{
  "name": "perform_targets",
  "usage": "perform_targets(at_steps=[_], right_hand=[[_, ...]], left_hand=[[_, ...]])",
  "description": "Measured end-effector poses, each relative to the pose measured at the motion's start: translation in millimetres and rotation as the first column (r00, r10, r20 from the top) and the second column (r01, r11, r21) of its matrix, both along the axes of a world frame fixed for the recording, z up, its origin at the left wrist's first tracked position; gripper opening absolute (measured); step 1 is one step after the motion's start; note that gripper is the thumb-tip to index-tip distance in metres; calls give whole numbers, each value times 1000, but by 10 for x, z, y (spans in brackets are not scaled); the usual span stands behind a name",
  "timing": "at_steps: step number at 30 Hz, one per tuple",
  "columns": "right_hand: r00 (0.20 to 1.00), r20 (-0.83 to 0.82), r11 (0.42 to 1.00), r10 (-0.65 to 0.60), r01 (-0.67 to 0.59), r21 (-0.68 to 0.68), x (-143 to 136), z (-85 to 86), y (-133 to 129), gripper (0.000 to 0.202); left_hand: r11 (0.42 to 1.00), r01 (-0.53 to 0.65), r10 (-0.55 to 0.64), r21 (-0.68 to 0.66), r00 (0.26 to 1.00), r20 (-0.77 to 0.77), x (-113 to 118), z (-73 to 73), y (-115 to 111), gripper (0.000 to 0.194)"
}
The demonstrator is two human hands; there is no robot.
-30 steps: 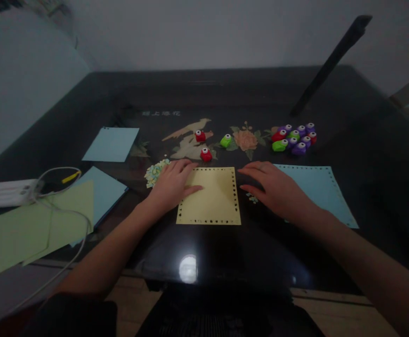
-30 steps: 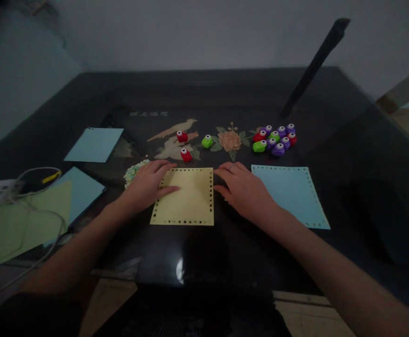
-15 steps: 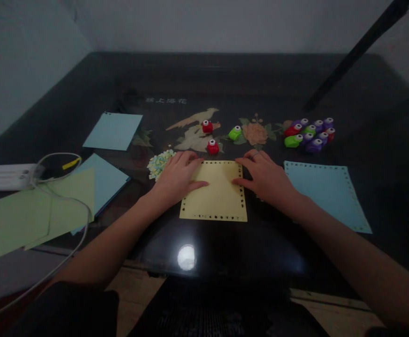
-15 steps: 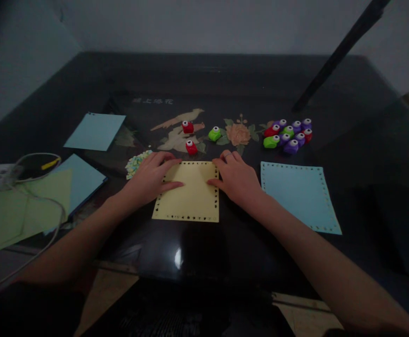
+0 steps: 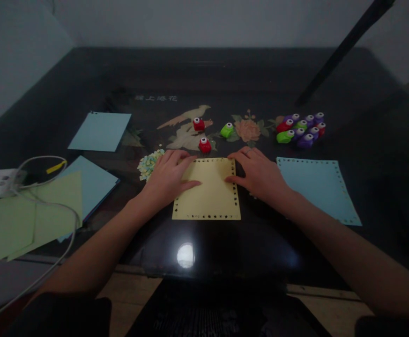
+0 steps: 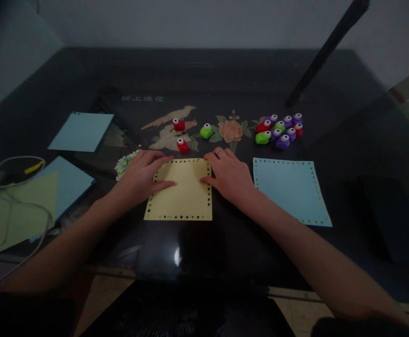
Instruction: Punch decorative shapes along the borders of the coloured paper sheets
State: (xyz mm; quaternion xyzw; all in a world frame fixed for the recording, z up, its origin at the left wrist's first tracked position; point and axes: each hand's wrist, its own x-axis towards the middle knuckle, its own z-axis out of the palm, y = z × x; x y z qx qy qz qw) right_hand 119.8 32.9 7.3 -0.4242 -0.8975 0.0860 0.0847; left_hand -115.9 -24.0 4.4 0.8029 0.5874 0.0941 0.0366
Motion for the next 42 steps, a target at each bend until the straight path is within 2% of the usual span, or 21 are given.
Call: perform_targets(at_steps=[5, 8, 11, 14, 17, 20, 22, 24, 27, 30, 32, 34, 37, 42], right_hand=[[994, -107, 998, -26, 20, -61, -27, -19, 17, 32], [977, -212, 992, -37, 9, -128, -50, -47, 49, 24], [948, -313, 980, -65, 1, -200, -67, -44, 76, 17], [886, -439, 933, -149, -21, -359, -66, 1, 90, 17], [796, -539, 808, -277, -110, -578, -39, 57, 103, 20], [705, -579, 689, -408, -179, -703, 13, 107, 130, 24], [635, -608, 670, -477, -186, -719, 56, 147, 162, 27], [557, -635, 673, -536, -172, -719, 105, 202, 199, 30], [445, -653, 677, -613, -131, -724, 194, 298, 240, 30], [353, -654, 677, -669, -73, -732, 316, 361, 229, 30], [326, -644, 671, -692, -37, -740, 415, 364, 189, 31], [323, -631, 662, -705, -20, -749, 519, 342, 132, 31], [299, -611, 634, -733, -25, -773, 651, 290, 33, 33], [249, -590, 592, -768, -79, -802, 733, 229, -102, 35]], left_hand=[[1000, 16, -15, -6, 996, 93, 15, 12, 7, 55], [1000, 25, -24, -1, 982, 189, 26, 37, 7, 45], [999, -20, 9, 36, 962, 274, 29, 76, 6, 36], [993, -101, 72, 57, 923, 377, 18, 104, 16, 33], [987, -159, 118, 22, 814, 568, 2, 106, 37, 35], [977, -214, 159, -20, 658, 736, -16, 93, 62, 33], [966, -253, 190, -51, 567, 802, -33, 76, 78, 28], [961, -261, 214, -91, 496, 842, -49, 50, 90, 32], [962, -229, 236, -146, 438, 867, -48, 7, 93, 43], [968, -121, 251, -220, 445, 860, 4, -14, 74, 46], [965, -12, 232, -262, 510, 828, 53, -6, 55, 44], [959, 49, 195, -280, 603, 773, 92, 19, 42, 39], [966, 19, 179, -258, 671, 720, 91, 71, 48, 34], [975, -107, 220, -196, 606, 765, -40, 88, 118, 29]])
